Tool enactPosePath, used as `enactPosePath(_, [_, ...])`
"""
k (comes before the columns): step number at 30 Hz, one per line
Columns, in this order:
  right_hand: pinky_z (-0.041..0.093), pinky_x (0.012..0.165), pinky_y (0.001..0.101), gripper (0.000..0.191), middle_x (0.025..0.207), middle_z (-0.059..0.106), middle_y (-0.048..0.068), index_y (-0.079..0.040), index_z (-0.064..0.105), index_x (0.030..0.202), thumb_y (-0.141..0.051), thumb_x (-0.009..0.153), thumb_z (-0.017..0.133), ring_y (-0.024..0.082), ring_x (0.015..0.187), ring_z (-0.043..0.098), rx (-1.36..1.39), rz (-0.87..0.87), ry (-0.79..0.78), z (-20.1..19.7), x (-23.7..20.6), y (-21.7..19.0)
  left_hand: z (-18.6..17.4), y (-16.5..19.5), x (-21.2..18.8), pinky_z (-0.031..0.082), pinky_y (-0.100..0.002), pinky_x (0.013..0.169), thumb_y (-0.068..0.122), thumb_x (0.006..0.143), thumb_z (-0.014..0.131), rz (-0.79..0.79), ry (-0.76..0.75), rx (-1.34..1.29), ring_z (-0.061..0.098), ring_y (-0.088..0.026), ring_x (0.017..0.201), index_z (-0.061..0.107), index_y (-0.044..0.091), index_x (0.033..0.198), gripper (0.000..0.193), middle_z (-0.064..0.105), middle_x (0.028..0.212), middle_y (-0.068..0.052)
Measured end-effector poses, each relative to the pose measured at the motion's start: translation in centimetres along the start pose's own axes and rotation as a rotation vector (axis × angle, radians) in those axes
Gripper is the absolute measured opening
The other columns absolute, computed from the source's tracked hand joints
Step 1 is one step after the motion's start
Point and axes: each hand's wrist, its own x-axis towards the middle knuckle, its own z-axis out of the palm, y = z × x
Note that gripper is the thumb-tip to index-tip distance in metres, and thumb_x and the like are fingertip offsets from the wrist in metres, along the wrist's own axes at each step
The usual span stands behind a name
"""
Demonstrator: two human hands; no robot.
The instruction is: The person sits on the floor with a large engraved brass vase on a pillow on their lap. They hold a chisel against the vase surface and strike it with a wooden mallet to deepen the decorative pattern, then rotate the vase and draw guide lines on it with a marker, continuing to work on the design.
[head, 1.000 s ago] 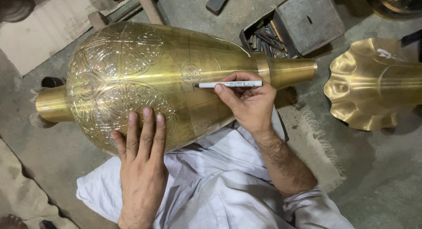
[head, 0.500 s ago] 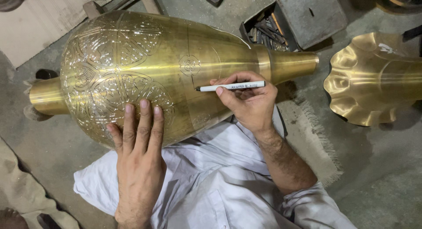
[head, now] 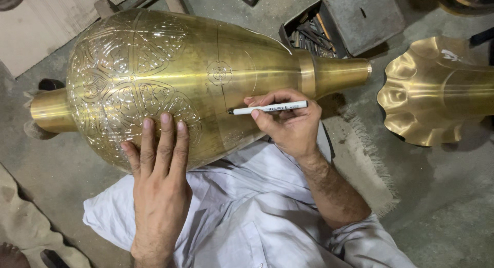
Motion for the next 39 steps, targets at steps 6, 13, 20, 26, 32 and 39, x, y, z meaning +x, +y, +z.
enactPosePath(6, [0.063, 0.107, 0.0451, 0.015, 0.105, 0.073, 0.016, 0.006, 0.065, 0.105, 0.008, 0.093, 0.074, 0.027, 0.11, 0.075, -0.012, -0.024, -0.018, -0.1, -0.3, 0.1, 0.1, 0.0, 0.0, 0.008, -0.06, 0.129, -0.016, 0.08, 0.053, 0.004, 0.004, 0.004, 0.018, -0.034, 0.16, 0.039, 0.007, 0.159, 0.083, 0.026, 0.171, -0.012])
enactPosePath(13, [0.064, 0.105, 0.045, 0.014, 0.104, 0.075, 0.015, 0.004, 0.066, 0.103, 0.007, 0.093, 0.075, 0.027, 0.109, 0.076, -0.064, -0.059, -0.049, -0.2, -0.5, 0.1, 0.0, 0.0, 0.1, 0.008, -0.06, 0.129, -0.015, 0.078, 0.054, -0.011, -0.011, 0.005, 0.018, -0.034, 0.159, 0.039, 0.008, 0.159, 0.085, 0.027, 0.17, -0.011])
enactPosePath(20, [0.063, 0.104, 0.0439, 0.014, 0.101, 0.075, 0.013, 0.003, 0.067, 0.101, 0.008, 0.091, 0.075, 0.027, 0.11, 0.076, -0.069, -0.058, -0.059, -0.3, -0.8, 0.0, 0.0, 0.0, 0.2, 0.01, -0.061, 0.128, -0.015, 0.079, 0.054, -0.01, -0.002, 0.007, 0.02, -0.034, 0.159, 0.04, 0.008, 0.159, 0.085, 0.027, 0.17, -0.011])
enactPosePath(26, [0.062, 0.105, 0.0441, 0.013, 0.1, 0.074, 0.012, 0.004, 0.067, 0.1, 0.008, 0.091, 0.075, 0.027, 0.111, 0.076, -0.084, -0.079, -0.083, -0.6, -1.0, 0.1, 0.1, -0.1, 0.2, 0.009, -0.061, 0.128, -0.015, 0.08, 0.054, -0.003, 0.003, -0.005, 0.019, -0.035, 0.159, 0.039, 0.008, 0.16, 0.084, 0.028, 0.17, -0.012])
enactPosePath(32, [0.064, 0.106, 0.045, 0.013, 0.103, 0.074, 0.013, 0.004, 0.065, 0.105, 0.006, 0.095, 0.074, 0.027, 0.11, 0.076, 0.035, -0.015, -0.018, -0.3, -1.1, 0.6, 0.1, -0.2, 0.1, 0.008, -0.061, 0.129, -0.013, 0.084, 0.054, 0.009, 0.016, -0.011, 0.018, -0.034, 0.16, 0.038, 0.007, 0.16, 0.08, 0.027, 0.171, -0.012])
enactPosePath(39, [0.064, 0.103, 0.0461, 0.013, 0.103, 0.074, 0.013, 0.004, 0.065, 0.104, 0.006, 0.095, 0.074, 0.028, 0.11, 0.076, -0.016, -0.051, -0.008, -0.3, -1.3, 1.0, -0.1, -0.1, 0.2, 0.008, -0.061, 0.129, -0.016, 0.079, 0.053, -0.004, -0.005, 0.003, 0.018, -0.034, 0.16, 0.038, 0.008, 0.16, 0.086, 0.026, 0.171, -0.011])
